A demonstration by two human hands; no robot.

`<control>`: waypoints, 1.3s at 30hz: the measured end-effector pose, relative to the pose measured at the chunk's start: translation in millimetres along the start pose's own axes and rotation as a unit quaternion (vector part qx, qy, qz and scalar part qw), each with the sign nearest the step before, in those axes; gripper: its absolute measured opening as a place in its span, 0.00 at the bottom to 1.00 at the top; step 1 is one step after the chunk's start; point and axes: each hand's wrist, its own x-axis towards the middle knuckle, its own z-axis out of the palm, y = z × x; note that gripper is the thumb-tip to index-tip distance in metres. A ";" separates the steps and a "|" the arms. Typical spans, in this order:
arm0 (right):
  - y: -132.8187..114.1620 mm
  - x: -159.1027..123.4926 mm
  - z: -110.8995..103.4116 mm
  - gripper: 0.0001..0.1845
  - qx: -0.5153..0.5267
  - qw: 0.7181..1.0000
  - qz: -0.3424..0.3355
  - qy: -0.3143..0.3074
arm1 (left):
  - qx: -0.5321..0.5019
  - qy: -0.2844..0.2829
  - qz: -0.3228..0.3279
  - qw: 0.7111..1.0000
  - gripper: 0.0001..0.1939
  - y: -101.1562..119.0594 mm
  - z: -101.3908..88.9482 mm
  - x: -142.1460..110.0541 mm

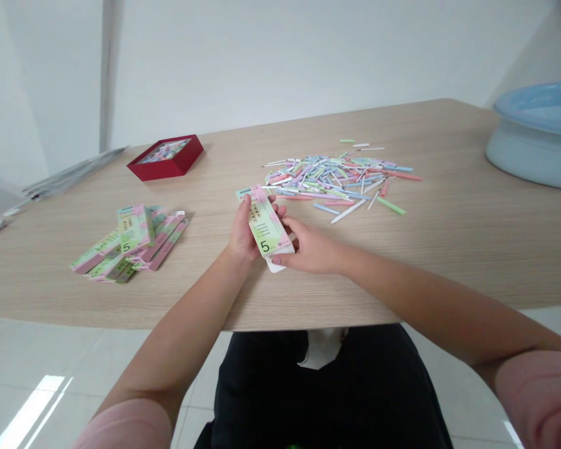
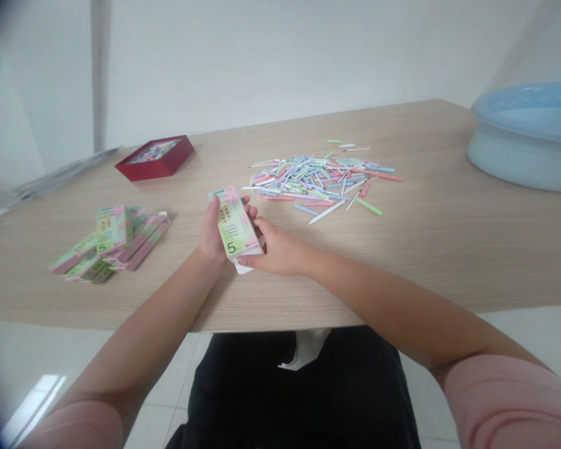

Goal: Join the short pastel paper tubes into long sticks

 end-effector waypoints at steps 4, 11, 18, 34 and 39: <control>1.2 -0.7 -3.5 0.27 -0.095 0.992 -0.066 0.059 | -0.008 0.033 -0.009 0.999 0.34 -1.5 -3.2 6.0; -2.3 -3.5 -24.5 0.28 -0.064 0.986 -0.132 -0.073 | -0.047 0.023 -0.048 0.997 0.44 1.6 -6.2 4.9; -2.9 -2.8 -26.2 0.21 -0.163 0.978 -0.127 -0.029 | -0.048 0.017 -0.059 0.997 0.44 -2.9 -1.2 2.9; -8.1 -3.0 -16.3 0.17 -0.393 0.891 -0.227 0.016 | -0.018 0.071 -0.063 0.995 0.41 -18.8 0.9 7.6; -7.6 -1.6 -18.8 0.15 -0.351 0.905 -0.238 0.031 | -0.033 0.051 -0.097 0.993 0.43 -14.5 -0.1 5.1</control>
